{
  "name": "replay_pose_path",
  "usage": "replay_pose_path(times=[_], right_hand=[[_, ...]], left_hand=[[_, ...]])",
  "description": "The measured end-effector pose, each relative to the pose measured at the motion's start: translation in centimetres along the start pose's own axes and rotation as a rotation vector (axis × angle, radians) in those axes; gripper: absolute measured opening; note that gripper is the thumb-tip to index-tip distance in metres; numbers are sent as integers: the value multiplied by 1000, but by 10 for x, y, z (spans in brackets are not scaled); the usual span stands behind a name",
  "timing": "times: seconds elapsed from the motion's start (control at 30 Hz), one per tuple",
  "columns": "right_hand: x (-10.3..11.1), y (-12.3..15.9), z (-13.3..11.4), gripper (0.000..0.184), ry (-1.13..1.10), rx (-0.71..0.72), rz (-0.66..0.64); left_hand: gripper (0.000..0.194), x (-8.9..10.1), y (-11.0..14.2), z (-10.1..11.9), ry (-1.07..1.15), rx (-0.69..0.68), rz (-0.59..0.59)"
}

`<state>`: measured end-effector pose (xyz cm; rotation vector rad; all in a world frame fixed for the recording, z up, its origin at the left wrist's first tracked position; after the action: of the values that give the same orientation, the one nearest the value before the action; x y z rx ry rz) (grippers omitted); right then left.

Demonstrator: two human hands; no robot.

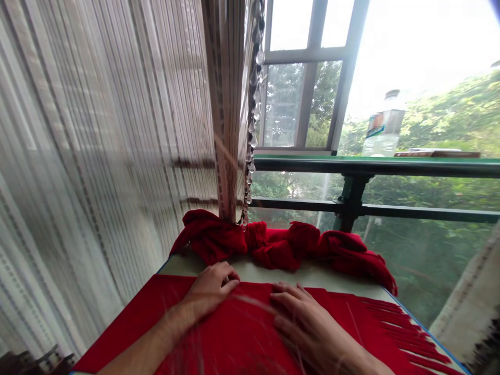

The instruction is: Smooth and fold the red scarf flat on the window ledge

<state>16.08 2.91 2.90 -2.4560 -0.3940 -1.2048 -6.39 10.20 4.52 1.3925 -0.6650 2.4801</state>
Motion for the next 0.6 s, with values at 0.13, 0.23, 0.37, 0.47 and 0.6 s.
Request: replay_pose_path(times=[0.13,0.23,0.37,0.47,0.6], right_hand=[[-3,-1,4,50,23,18,-5],[-5,-1,9,49,22,15,-10],[-3,0,8,47,17,21,3],[-3,1,5,49,30,28,-13],[-6,0,9,51,30,18,-21]], left_hand=[[17,-2,-2,2,-37,-20,5],[21,-3,-2,7,-59,-51,-1],[29,-9,2,16,-61,-109,-47],[26,-12,6,24,-76,-138,-82],[22,-14,12,33,-102,-156,-106]])
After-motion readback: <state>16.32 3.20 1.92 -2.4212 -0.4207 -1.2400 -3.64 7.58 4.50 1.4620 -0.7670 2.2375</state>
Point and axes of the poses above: each hand's wrist, its own y-axis away from the middle knuckle, its own x-axis out of the back of the hand, z = x × y, the point moved 7 cm from there along -y, towards the middle knuckle, and after that the axes turned 1 degree about x, right-handed, at the moved point
